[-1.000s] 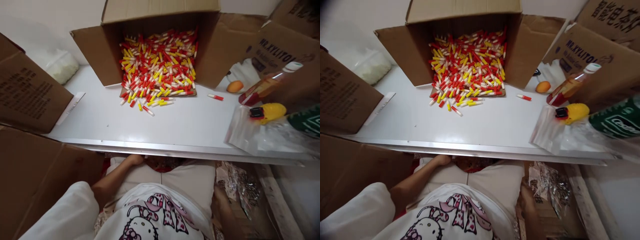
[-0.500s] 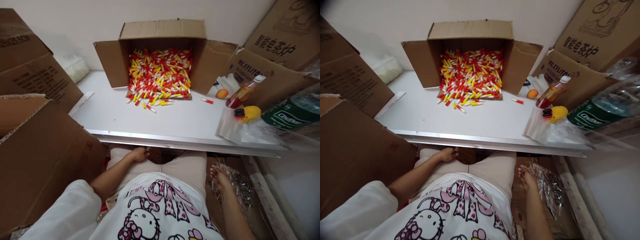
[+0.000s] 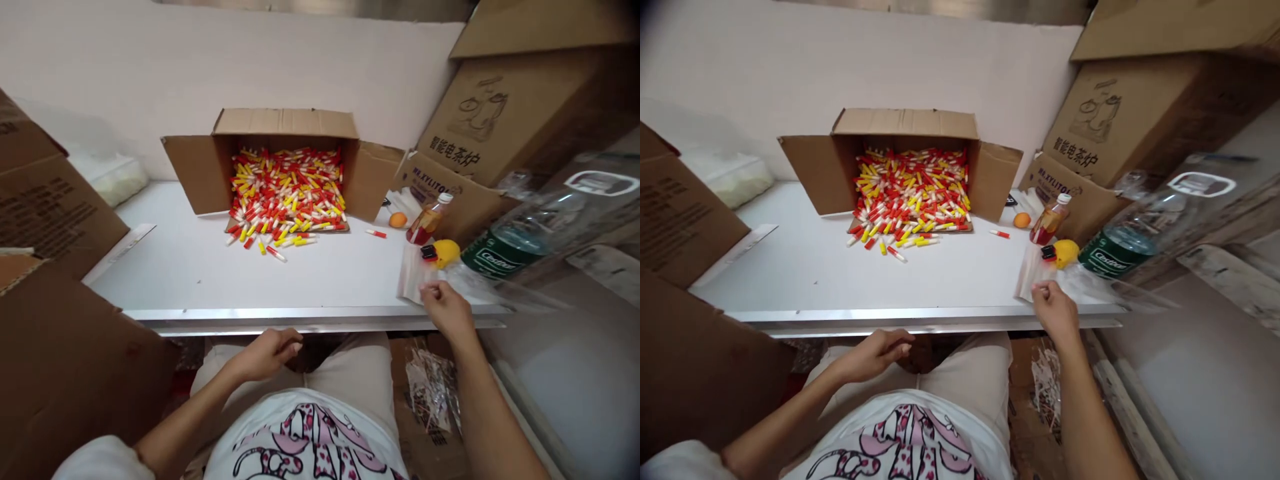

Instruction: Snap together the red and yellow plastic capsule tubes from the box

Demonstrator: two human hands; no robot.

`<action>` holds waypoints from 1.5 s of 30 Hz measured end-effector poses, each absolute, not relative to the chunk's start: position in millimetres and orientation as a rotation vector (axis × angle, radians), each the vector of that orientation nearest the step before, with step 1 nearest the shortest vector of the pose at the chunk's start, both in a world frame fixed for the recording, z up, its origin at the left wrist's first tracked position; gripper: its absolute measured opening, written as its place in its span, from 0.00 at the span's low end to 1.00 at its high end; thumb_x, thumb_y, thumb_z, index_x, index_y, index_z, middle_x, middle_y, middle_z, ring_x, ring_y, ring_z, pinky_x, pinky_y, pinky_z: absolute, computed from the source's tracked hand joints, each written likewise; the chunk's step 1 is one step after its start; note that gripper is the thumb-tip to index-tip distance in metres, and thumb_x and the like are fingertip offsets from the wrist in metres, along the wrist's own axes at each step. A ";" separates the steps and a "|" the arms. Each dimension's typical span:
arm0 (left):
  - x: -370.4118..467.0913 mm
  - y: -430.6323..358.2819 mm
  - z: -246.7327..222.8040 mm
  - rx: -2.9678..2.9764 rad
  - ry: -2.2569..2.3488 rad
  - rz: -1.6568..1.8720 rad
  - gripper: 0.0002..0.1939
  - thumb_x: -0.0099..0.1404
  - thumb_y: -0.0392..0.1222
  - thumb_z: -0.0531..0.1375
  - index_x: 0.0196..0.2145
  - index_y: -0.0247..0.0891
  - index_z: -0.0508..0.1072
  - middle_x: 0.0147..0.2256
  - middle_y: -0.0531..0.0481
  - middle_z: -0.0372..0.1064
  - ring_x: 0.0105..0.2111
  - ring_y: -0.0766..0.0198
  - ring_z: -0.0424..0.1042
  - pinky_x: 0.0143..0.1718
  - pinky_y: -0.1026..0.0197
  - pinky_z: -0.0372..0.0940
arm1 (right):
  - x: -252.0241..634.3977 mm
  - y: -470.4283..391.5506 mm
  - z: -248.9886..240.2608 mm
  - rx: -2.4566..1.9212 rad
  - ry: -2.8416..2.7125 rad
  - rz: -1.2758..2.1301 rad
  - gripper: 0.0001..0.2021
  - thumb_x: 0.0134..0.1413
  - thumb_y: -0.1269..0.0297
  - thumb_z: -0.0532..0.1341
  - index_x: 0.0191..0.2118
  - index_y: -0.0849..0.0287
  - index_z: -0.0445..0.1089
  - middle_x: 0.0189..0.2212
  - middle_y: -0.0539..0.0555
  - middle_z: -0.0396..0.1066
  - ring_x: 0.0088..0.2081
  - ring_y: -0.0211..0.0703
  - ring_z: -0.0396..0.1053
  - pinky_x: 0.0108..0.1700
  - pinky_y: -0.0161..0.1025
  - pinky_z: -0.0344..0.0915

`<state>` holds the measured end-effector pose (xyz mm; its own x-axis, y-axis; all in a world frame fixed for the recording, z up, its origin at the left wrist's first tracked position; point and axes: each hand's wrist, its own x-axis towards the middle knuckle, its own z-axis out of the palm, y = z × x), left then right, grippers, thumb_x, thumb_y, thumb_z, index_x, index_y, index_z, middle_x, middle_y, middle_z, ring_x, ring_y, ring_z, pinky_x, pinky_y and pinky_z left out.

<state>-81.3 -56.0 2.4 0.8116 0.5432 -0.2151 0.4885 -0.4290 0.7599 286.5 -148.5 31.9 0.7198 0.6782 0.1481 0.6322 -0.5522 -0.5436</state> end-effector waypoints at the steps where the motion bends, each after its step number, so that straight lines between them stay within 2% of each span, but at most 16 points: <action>1: -74.8 -54.6 8.8 2.096 0.773 0.141 0.19 0.66 0.49 0.46 0.46 0.39 0.68 0.33 0.50 0.73 0.32 0.63 0.69 0.34 0.63 0.61 | 299.3 -142.6 36.2 -2.474 -0.912 -0.028 0.16 0.53 0.56 0.53 0.42 0.61 0.68 0.32 0.58 0.71 0.34 0.47 0.68 0.36 0.41 0.62; 4: -59.8 -44.7 16.7 2.117 0.870 0.338 0.19 0.66 0.49 0.46 0.45 0.39 0.69 0.32 0.49 0.73 0.31 0.63 0.69 0.33 0.63 0.61 | 323.5 -129.4 37.6 -2.706 -0.828 -0.108 0.23 0.55 0.55 0.50 0.51 0.64 0.64 0.43 0.66 0.68 0.43 0.55 0.68 0.41 0.46 0.62; 11: -53.3 -10.9 -9.0 2.075 1.011 0.609 0.18 0.65 0.49 0.47 0.42 0.37 0.70 0.26 0.51 0.71 0.28 0.63 0.69 0.32 0.62 0.62 | 307.4 -103.3 11.1 -2.934 -1.090 0.045 0.37 0.55 0.42 0.44 0.61 0.67 0.53 0.54 0.71 0.58 0.54 0.63 0.57 0.51 0.52 0.56; 15: -52.0 -4.2 -18.1 2.056 1.020 0.645 0.18 0.65 0.50 0.47 0.41 0.37 0.70 0.25 0.52 0.70 0.26 0.64 0.68 0.31 0.63 0.62 | 317.2 -98.1 -4.6 -2.901 -1.249 0.089 0.34 0.56 0.50 0.47 0.64 0.66 0.47 0.60 0.68 0.52 0.57 0.62 0.54 0.53 0.50 0.53; 19: -47.1 -3.6 -20.7 2.086 1.063 0.661 0.19 0.65 0.50 0.47 0.41 0.37 0.71 0.23 0.53 0.68 0.25 0.65 0.67 0.29 0.64 0.61 | 333.3 -96.4 -10.8 -2.806 -1.506 0.086 0.32 0.55 0.56 0.49 0.64 0.62 0.47 0.62 0.62 0.50 0.60 0.57 0.50 0.56 0.48 0.50; 28: -39.9 3.7 -22.7 2.155 1.099 0.681 0.19 0.66 0.50 0.46 0.41 0.38 0.72 0.27 0.52 0.72 0.26 0.65 0.68 0.30 0.65 0.61 | 342.3 -78.4 1.8 -2.904 -1.517 0.057 0.32 0.55 0.59 0.49 0.65 0.63 0.45 0.62 0.64 0.49 0.60 0.60 0.51 0.54 0.51 0.53; 32: -39.2 5.5 -24.8 2.129 1.105 0.720 0.19 0.66 0.50 0.47 0.39 0.38 0.72 0.26 0.53 0.71 0.25 0.66 0.67 0.29 0.65 0.60 | 343.0 -74.2 4.2 -2.871 -1.557 -0.103 0.29 0.59 0.53 0.46 0.62 0.62 0.53 0.59 0.64 0.57 0.57 0.59 0.55 0.52 0.50 0.54; 38: -38.3 2.6 -27.4 2.064 1.133 0.803 0.17 0.66 0.49 0.48 0.39 0.38 0.73 0.26 0.53 0.70 0.26 0.66 0.67 0.30 0.66 0.61 | 332.7 -63.9 3.6 -2.757 -1.567 -0.444 0.18 0.61 0.64 0.47 0.48 0.60 0.70 0.47 0.59 0.70 0.47 0.52 0.63 0.46 0.44 0.55; 41: -38.6 1.9 -27.5 2.038 1.131 0.815 0.17 0.66 0.48 0.49 0.39 0.38 0.73 0.26 0.53 0.70 0.26 0.66 0.67 0.29 0.66 0.60 | 329.3 -57.6 6.0 -2.689 -1.565 -0.541 0.18 0.62 0.65 0.45 0.44 0.61 0.71 0.42 0.59 0.72 0.45 0.51 0.63 0.45 0.44 0.54; 45: -38.8 2.0 -26.7 2.032 1.112 0.825 0.17 0.66 0.48 0.48 0.38 0.37 0.73 0.25 0.53 0.70 0.25 0.66 0.66 0.28 0.66 0.60 | 321.0 -50.2 8.0 -2.722 -1.608 -0.458 0.16 0.60 0.65 0.48 0.46 0.61 0.70 0.41 0.61 0.71 0.44 0.52 0.64 0.43 0.44 0.54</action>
